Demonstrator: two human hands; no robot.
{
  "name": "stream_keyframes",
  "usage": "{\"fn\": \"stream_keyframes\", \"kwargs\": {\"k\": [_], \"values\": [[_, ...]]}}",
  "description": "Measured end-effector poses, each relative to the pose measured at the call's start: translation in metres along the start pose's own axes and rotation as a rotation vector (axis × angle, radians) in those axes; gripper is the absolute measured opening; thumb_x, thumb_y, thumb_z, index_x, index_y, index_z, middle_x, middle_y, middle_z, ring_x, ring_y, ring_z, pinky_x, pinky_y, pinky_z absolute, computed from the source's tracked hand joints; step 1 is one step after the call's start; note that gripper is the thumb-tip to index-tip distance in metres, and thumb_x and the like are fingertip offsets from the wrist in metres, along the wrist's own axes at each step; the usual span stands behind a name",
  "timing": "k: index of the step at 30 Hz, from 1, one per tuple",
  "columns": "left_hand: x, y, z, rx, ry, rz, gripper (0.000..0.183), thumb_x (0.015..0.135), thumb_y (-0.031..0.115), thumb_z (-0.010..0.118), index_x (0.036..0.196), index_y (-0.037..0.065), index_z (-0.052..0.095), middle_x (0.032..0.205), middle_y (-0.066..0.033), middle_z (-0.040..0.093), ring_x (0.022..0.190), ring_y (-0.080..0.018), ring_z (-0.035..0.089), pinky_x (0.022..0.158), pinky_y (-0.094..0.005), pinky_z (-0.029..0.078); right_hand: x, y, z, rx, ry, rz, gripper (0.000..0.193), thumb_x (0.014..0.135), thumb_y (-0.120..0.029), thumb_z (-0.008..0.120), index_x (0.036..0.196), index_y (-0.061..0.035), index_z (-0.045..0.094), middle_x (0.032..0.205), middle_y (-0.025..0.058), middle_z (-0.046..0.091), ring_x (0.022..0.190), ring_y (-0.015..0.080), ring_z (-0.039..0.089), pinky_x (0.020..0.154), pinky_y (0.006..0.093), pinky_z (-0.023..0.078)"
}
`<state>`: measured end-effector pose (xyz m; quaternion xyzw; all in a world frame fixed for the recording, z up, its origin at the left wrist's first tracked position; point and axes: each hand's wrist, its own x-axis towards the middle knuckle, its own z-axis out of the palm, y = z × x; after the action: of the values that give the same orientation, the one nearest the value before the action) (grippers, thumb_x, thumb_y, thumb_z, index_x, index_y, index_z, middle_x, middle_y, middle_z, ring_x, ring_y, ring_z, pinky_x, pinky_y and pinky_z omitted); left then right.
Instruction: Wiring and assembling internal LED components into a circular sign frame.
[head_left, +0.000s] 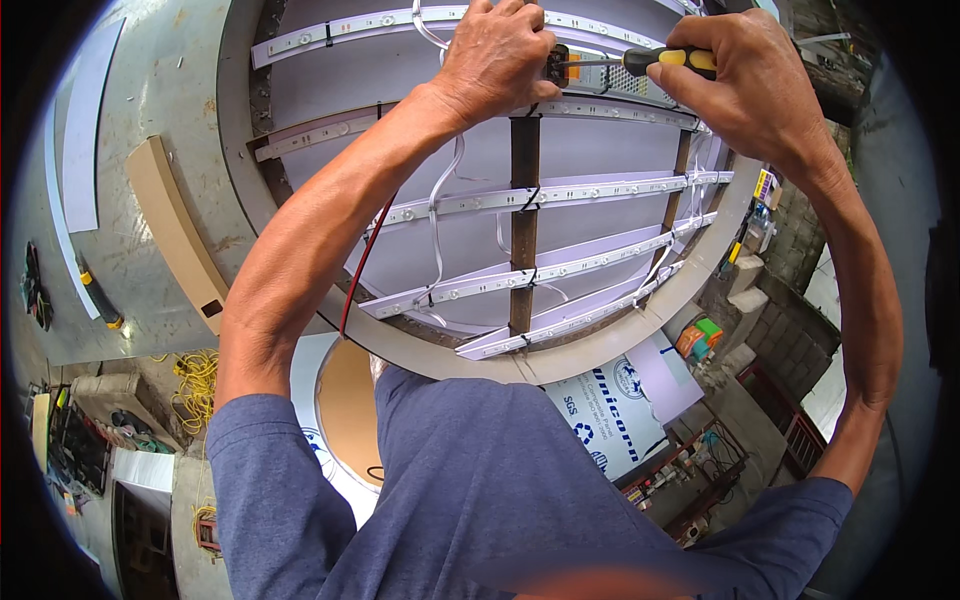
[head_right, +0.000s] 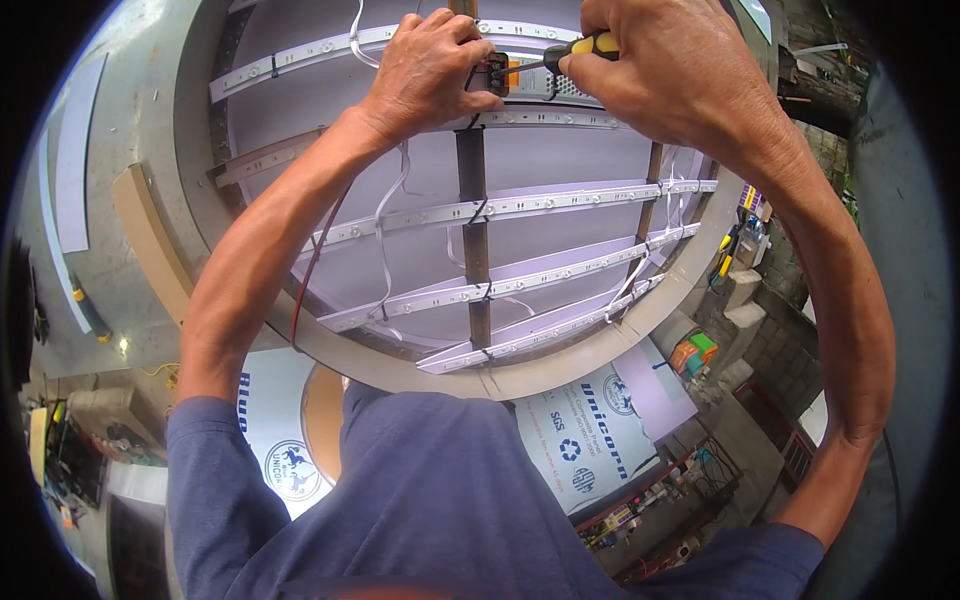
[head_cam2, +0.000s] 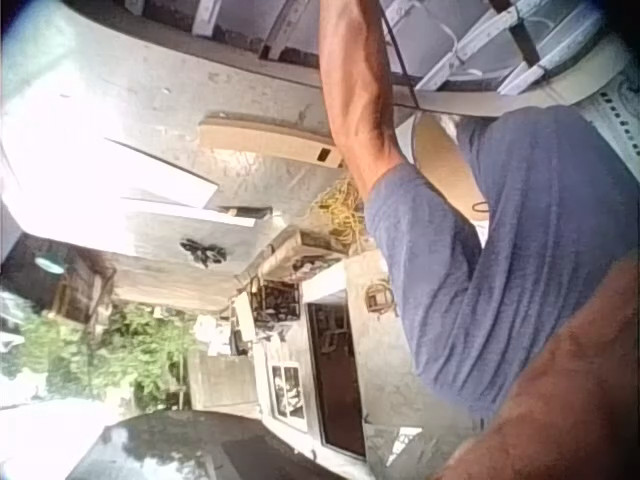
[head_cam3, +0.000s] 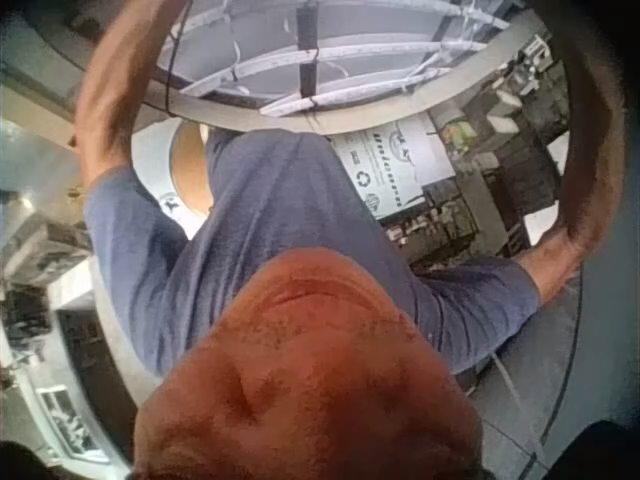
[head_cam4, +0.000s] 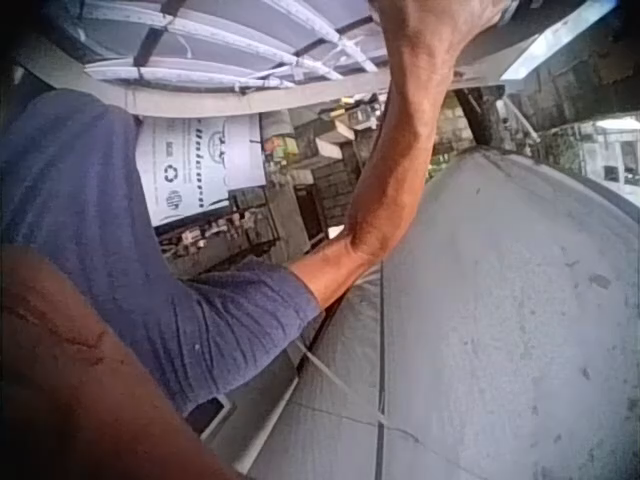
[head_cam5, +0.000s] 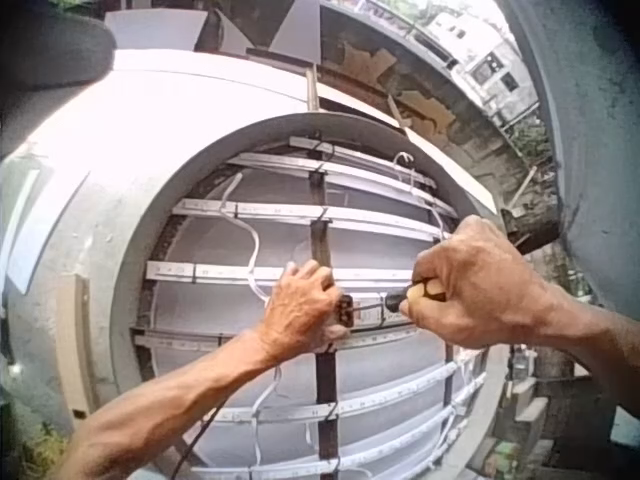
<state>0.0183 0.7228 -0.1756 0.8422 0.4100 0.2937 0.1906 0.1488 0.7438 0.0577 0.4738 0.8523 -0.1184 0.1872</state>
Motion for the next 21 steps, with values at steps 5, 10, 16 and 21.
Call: {"fn": "stream_keyframes", "kwargs": {"k": [5, 10, 16, 21], "values": [[-0.001, -0.002, 0.001, 0.032, 0.043, 0.018, 0.042, 0.064, 0.038, 0.085, 0.088, 0.006, 0.07, 0.096, -0.0092, 0.06, 0.099, -0.0258, 0.056, 0.082, -0.0422, 0.043, 0.011, -0.01, -0.007, 0.071, -0.025, 0.142, 0.026, 0.071, -0.012, 0.067, 0.054, 0.0068, 0.061, 0.041, 0.0135, 0.047, 0.034, 0.0203, 0.044, 0.041, 0.0373, 0.039], [-0.006, -0.001, 0.011, 0.099, 0.047, -0.016, 0.053, 0.064, 0.046, 0.089, 0.102, 0.013, 0.076, 0.104, -0.0028, 0.066, 0.102, -0.0194, 0.057, 0.084, -0.0363, 0.041, 0.002, 0.0, -0.001, -0.029, -0.054, 0.084, 0.023, 0.08, -0.014, 0.068, 0.069, 0.0066, 0.069, 0.047, 0.0098, 0.054, 0.04, 0.0145, 0.049, 0.042, 0.0329, 0.041], [-0.006, -0.003, 0.018, 0.062, 0.111, -0.027, 0.067, 0.063, 0.044, 0.09, 0.119, 0.014, 0.068, 0.105, -0.0048, 0.065, 0.101, -0.0216, 0.058, 0.083, -0.0379, 0.042, -0.038, 0.022, 0.026, -0.125, 0.18, -0.081, 0.027, 0.087, -0.025, 0.07, 0.092, 0.0014, 0.07, 0.072, 0.016, 0.066, 0.066, 0.03, 0.064, 0.064, 0.0403, 0.048], [-0.007, 0.001, 0.008, 0.103, 0.0, 0.019, 0.074, 0.072, 0.048, 0.084, 0.14, 0.034, 0.056, 0.108, -0.0013, 0.066, 0.104, -0.0181, 0.058, 0.081, -0.0343, 0.046, -0.092, 0.019, 0.013, -0.054, 0.315, 0.185, 0.026, 0.088, -0.026, 0.07, 0.097, -0.0016, 0.072, 0.073, 0.0125, 0.069, 0.066, 0.0268, 0.066, 0.064, 0.0378, 0.049]]}}
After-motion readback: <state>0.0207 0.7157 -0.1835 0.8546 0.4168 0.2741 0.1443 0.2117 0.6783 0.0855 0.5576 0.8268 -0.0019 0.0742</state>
